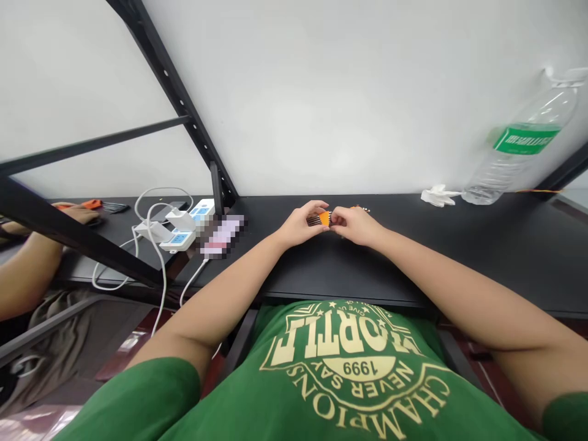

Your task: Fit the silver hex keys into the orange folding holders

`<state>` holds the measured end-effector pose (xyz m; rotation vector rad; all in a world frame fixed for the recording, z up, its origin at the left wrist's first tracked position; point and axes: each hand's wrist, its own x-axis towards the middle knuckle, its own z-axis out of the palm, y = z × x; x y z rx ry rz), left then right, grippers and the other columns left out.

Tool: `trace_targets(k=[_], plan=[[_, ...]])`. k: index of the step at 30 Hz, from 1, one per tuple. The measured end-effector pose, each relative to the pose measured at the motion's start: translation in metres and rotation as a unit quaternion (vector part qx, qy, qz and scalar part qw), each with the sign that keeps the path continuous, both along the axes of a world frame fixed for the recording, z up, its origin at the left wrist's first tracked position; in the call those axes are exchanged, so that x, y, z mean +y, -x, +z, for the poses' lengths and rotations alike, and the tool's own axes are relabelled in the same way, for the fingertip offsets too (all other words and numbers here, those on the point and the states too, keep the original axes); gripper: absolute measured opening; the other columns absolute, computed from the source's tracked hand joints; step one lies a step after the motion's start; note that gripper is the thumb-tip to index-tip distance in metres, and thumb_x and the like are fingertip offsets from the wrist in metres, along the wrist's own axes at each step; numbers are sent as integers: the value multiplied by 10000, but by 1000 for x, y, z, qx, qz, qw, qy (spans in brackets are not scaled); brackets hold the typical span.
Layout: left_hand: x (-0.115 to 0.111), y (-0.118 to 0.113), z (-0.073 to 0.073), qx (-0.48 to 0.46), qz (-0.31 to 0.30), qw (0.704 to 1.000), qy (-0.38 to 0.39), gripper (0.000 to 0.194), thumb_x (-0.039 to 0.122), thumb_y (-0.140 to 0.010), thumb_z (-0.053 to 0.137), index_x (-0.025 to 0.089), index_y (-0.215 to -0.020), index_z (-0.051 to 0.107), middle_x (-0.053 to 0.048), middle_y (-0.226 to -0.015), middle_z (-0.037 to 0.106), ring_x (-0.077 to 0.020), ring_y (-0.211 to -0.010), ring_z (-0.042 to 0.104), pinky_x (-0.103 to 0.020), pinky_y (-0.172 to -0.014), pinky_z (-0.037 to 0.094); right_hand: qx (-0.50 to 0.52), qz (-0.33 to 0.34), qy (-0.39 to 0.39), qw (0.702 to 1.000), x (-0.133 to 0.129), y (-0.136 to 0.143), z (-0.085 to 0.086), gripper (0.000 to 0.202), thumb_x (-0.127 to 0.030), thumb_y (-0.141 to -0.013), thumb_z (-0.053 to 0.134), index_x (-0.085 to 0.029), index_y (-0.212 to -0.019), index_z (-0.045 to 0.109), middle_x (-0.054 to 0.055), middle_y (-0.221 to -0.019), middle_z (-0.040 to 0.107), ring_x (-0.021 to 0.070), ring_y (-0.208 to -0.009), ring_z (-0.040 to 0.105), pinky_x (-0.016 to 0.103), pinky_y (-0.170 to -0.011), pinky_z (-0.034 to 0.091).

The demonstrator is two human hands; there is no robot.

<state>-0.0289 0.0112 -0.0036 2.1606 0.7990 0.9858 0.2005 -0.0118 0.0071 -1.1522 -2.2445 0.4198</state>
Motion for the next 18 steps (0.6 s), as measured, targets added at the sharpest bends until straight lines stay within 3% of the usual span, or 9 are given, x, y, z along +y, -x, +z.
trace_targets(k=[3,6,10,13,18], plan=[[-1,1,1,1,5,1000,12,646,385,-775,860,188,-1318,571,-123,-1170,716,-228,-1042,721,-412,-973,578,-39,-17,-13,999,7,-9,0,23,-240,-876,662,-222,-880,649,21,-861,733,177,-754,636,284,-698,426],[-1,0,2,-37,-25,997,58,643,376,-783,860,190,-1318,555,-125,-1161,715,-225,-1052,720,-413,-977,568,6,-33,12,999,13,-17,1,106,-280,-916,626,-218,-978,684,32,-926,749,170,-734,657,295,-715,466],[-4,-3,5,-71,-80,987,121,599,343,-794,859,197,-1281,543,-118,-1129,721,-218,-1059,718,-410,-977,559,66,7,130,989,12,-19,2,232,-371,-981,560,-238,-1099,709,-13,-715,716,163,-621,676,278,-654,504],[-5,-3,6,-60,-83,985,137,556,329,-787,866,199,-1226,550,-110,-1126,715,-210,-1049,716,-406,-975,554,63,18,150,986,10,-18,1,224,-379,-992,554,-228,-998,720,-18,-633,686,159,-593,680,260,-622,509],[-7,-3,8,-52,-78,985,143,581,354,-764,882,200,-1211,543,-114,-1144,713,-218,-1053,715,-409,-962,554,120,31,222,967,10,-14,-1,148,-320,-961,592,-206,-902,665,5,-672,695,159,-565,675,256,-543,526]])
